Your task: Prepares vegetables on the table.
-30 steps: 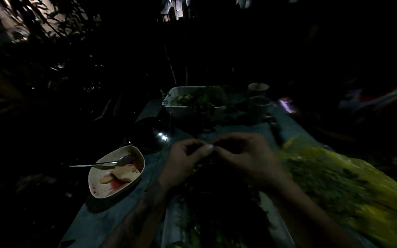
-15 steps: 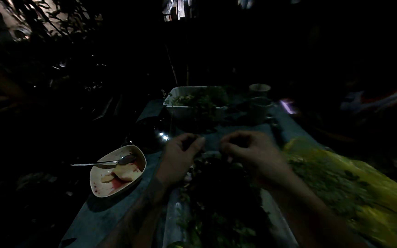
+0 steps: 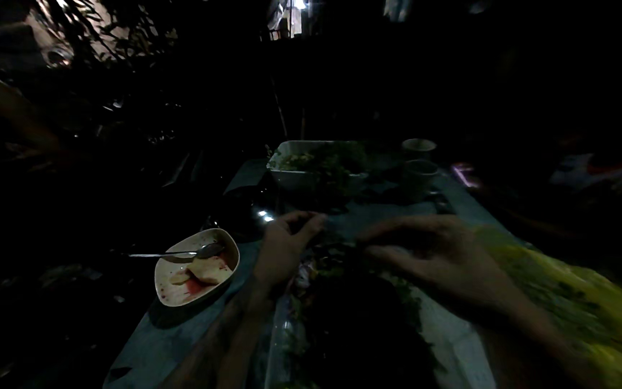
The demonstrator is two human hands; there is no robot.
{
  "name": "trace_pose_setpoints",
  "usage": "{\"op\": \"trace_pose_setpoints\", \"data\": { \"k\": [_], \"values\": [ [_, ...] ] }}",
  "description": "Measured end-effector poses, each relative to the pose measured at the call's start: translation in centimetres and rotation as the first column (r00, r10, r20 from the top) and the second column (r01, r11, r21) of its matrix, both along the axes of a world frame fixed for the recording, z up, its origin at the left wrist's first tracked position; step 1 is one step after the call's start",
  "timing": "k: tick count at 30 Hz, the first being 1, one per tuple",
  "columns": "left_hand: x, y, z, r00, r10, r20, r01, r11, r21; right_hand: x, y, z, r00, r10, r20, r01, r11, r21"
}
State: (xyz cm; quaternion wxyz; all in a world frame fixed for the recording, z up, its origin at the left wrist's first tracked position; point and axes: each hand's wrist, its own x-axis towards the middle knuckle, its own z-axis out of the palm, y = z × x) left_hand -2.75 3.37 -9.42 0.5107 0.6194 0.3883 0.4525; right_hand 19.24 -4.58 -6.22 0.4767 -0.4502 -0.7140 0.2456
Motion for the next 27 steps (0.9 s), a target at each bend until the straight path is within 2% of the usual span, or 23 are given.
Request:
{"op": "trace_pose_setpoints", "data": {
  "k": [2,4,8,13,17,19,21,27],
  "values": [
    [0.2,-0.3,0.1,0.999,-0.048,-0.002,0.048,0.998,-0.041,-0.6,0.5,-0.5,0.991,-0.114,-0.069,0.118,0.991,0.057],
    [0.5,-0.5,0.3,0.995,-0.099,-0.016,0.097,0.993,-0.061,-1.1,1.2,-1.1,0.982,-0.160,-0.104,0.163,0.987,0.020],
    [0.9,-0.8,0.0,0.984,-0.175,0.025,0.176,0.982,-0.066,-1.8,1.6,-1.5,0.989,-0.131,-0.068,0.123,0.987,-0.107],
    [1.0,-0.7,-0.4,0.978,-0.173,0.118,0.184,0.980,-0.082,-1.3,1.6,-1.2,0.990,-0.126,-0.059,0.117,0.985,-0.129],
    [1.0,-0.8,-0.4,0.979,-0.190,0.069,0.195,0.978,-0.076,-1.6,1.8,-1.6,0.979,-0.062,-0.195,0.008,0.964,-0.266],
    [1.0,-0.9,-0.2,0.982,-0.184,0.049,0.188,0.979,-0.084,-2.0,2.0,-1.6,0.955,-0.089,-0.282,-0.012,0.942,-0.336],
    [1.0,-1.0,-0.1,0.981,-0.184,0.058,0.188,0.978,-0.087,-2.2,2.1,-1.7,0.945,-0.094,-0.314,-0.014,0.946,-0.323],
    [1.2,-1.0,-0.2,0.989,-0.110,0.095,0.119,0.987,-0.105,-2.2,2.0,-1.8,0.964,-0.047,-0.261,-0.038,0.949,-0.312]
  ]
}}
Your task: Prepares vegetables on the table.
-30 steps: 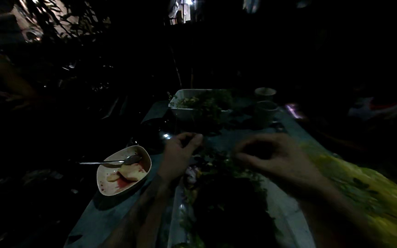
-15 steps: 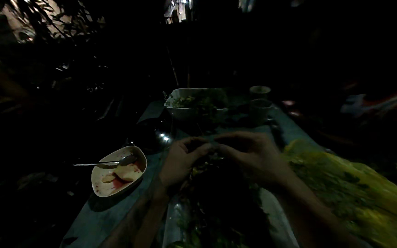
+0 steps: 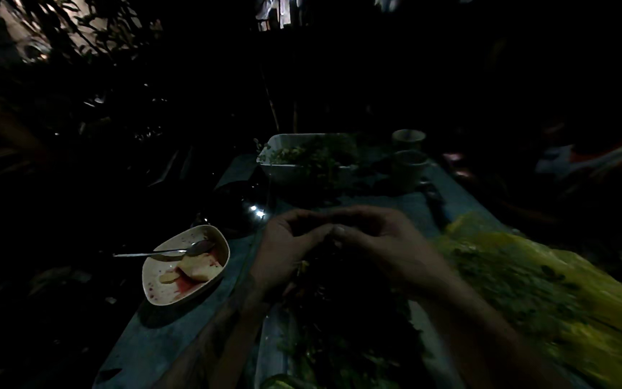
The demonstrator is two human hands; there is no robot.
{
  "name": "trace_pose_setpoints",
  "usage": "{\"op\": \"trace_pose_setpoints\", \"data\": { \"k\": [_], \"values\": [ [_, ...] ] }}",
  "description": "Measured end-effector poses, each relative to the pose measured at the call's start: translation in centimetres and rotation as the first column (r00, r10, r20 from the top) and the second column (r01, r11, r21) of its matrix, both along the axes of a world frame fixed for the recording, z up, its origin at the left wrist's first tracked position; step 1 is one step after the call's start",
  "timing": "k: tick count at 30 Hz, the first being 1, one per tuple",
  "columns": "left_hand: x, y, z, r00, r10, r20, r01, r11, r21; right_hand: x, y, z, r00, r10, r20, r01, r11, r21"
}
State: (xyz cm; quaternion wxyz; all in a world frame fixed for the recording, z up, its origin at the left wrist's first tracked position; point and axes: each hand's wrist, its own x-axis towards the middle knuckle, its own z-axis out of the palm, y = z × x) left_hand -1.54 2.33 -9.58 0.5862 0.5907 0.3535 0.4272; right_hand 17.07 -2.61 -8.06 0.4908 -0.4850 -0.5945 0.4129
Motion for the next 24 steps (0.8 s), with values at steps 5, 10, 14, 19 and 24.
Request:
{"op": "trace_pose_setpoints", "data": {
  "k": [5,10,14,19,24],
  "values": [
    [-0.38,-0.03,0.47,1.000,-0.019,-0.004,0.019,0.998,-0.062,0.29,-0.08,0.17,0.998,0.001,0.070,-0.002,1.000,0.022],
    [-0.77,-0.18,0.51,0.989,-0.112,0.099,0.121,0.989,-0.087,0.35,-0.13,0.01,0.997,-0.014,0.077,0.007,0.996,0.091],
    [-0.58,-0.31,0.63,0.990,-0.067,0.126,0.075,0.996,-0.058,0.02,-0.30,-0.21,0.996,-0.044,0.081,0.028,0.981,0.192],
    [-0.30,-0.46,0.30,0.991,-0.018,0.131,0.010,0.998,0.062,-0.22,-0.20,-0.28,0.995,-0.101,0.024,0.092,0.964,0.251],
    [-0.18,-0.80,0.48,0.987,0.014,0.159,-0.030,0.994,0.100,0.23,0.03,-0.14,0.988,-0.140,-0.068,0.153,0.958,0.244]
  ]
}}
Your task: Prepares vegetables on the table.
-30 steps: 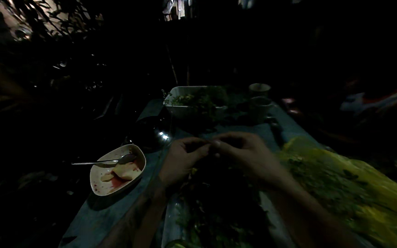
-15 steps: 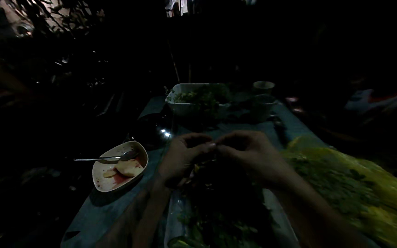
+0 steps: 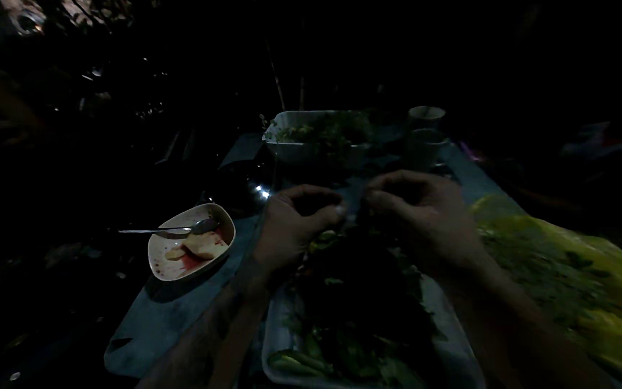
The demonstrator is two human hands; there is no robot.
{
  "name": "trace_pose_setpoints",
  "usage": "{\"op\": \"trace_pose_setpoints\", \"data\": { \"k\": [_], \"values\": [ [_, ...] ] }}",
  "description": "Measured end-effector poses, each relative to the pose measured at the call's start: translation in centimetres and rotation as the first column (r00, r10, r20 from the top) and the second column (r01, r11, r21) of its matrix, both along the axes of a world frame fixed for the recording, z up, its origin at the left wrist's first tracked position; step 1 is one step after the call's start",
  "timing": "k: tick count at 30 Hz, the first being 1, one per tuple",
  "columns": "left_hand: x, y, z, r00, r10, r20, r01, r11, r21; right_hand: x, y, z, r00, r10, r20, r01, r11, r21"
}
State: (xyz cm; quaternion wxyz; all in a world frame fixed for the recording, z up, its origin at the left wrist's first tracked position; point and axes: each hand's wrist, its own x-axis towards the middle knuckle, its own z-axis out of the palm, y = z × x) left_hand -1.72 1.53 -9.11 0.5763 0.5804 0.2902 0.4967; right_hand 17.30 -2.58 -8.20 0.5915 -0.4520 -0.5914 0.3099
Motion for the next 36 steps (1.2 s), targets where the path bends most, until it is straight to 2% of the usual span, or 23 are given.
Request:
{"op": "trace_pose_setpoints", "data": {
  "k": [3,5,7,9,11,13,16,17,19,21,23,26,30,36],
  "values": [
    [-0.3,-0.3,0.3,0.999,-0.007,-0.052,0.009,0.999,0.051,0.8,0.1,0.1,0.989,0.007,-0.149,-0.008,1.000,-0.005],
    [-0.5,-0.8,0.5,0.996,-0.061,-0.058,0.070,0.986,0.149,1.7,0.0,0.7,0.971,-0.040,-0.235,0.040,0.999,-0.005],
    [-0.7,-1.2,0.4,0.969,-0.226,-0.097,0.245,0.921,0.303,2.9,0.1,1.2,0.960,-0.047,-0.276,0.060,0.997,0.041],
    [-0.7,-1.2,0.3,0.890,-0.379,-0.253,0.453,0.799,0.397,3.3,0.2,1.4,0.947,-0.062,-0.315,0.081,0.996,0.047],
    [-0.4,-1.3,0.3,0.829,-0.396,-0.394,0.546,0.722,0.424,3.1,0.2,1.3,0.944,-0.060,-0.324,0.075,0.997,0.033],
    [-0.2,-1.2,0.1,0.812,-0.378,-0.445,0.563,0.709,0.425,2.6,0.1,1.3,0.949,-0.033,-0.315,0.044,0.999,0.026],
    [-0.4,-0.8,-0.4,0.862,-0.310,-0.401,0.482,0.745,0.460,1.8,-0.5,1.1,0.954,0.052,-0.296,-0.047,0.999,0.022],
    [-0.4,-0.8,-0.5,0.903,-0.241,-0.354,0.397,0.784,0.478,1.6,-0.5,0.9,0.959,0.072,-0.274,-0.065,0.997,0.036],
    [-0.1,-0.9,-0.6,0.974,-0.001,-0.228,0.117,0.858,0.500,1.1,-0.6,0.8,0.973,0.078,-0.219,-0.069,0.996,0.047],
    [0.1,-0.4,-0.5,0.976,0.167,-0.143,-0.079,0.873,0.481,0.7,-0.6,0.7,0.982,0.084,-0.171,-0.085,0.996,0.006],
    [0.0,-0.1,-0.2,0.965,0.180,-0.192,-0.091,0.913,0.398,0.0,-0.6,0.6,0.990,0.053,-0.134,-0.060,0.997,-0.050],
    [0.0,0.0,-0.4,0.962,0.091,-0.258,-0.016,0.961,0.277,-0.7,-0.5,0.4,0.998,0.009,-0.056,-0.014,0.996,-0.087],
    [-0.1,0.3,-0.4,0.967,0.006,-0.256,0.055,0.972,0.230,-0.7,-0.4,0.4,1.000,0.002,0.022,-0.001,0.998,-0.060],
    [-0.1,0.5,-0.2,0.959,0.028,-0.282,-0.007,0.997,0.077,-0.7,-0.4,0.3,0.999,-0.045,0.030,0.047,0.995,-0.092]
  ]
}}
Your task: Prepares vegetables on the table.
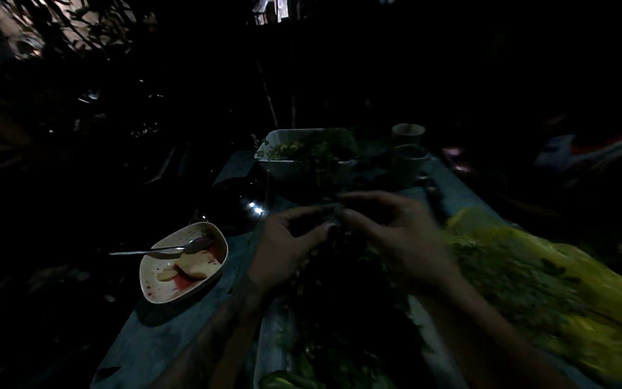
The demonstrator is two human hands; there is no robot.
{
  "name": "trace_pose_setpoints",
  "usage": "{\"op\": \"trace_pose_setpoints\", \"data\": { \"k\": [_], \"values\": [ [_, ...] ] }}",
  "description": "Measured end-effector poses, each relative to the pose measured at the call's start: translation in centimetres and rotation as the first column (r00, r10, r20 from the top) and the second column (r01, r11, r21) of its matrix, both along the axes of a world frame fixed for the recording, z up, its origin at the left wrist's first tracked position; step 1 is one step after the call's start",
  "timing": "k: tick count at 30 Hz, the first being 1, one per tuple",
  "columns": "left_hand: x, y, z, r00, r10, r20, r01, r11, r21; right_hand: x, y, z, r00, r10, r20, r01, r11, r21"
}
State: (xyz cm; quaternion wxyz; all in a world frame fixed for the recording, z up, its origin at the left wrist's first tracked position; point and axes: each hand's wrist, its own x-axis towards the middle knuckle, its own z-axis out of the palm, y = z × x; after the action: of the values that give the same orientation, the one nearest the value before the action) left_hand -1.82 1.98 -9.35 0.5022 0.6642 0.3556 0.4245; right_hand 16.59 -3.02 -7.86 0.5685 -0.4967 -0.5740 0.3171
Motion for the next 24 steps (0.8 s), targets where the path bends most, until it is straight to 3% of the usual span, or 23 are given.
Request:
{"op": "trace_pose_setpoints", "data": {
  "k": [6,11,18,24],
  "values": [
    [-0.41,0.32,-0.20,0.998,0.003,0.060,0.002,0.997,-0.076,0.11,0.07,-0.38,0.993,0.078,0.091,-0.076,0.997,-0.023],
    [-0.47,0.16,-0.09,1.000,0.024,0.017,-0.022,0.997,-0.076,0.04,0.12,-0.41,0.992,0.047,0.120,-0.046,0.999,-0.007],
    [-0.27,0.11,-0.43,0.990,-0.041,0.134,0.055,0.993,-0.107,0.11,0.34,-0.58,0.961,0.194,-0.196,-0.222,0.967,-0.129],
    [-0.09,0.14,-0.49,0.972,-0.062,0.227,0.100,0.982,-0.159,0.54,0.48,-0.48,0.953,0.178,-0.247,-0.221,0.962,-0.161]
  ]
}}
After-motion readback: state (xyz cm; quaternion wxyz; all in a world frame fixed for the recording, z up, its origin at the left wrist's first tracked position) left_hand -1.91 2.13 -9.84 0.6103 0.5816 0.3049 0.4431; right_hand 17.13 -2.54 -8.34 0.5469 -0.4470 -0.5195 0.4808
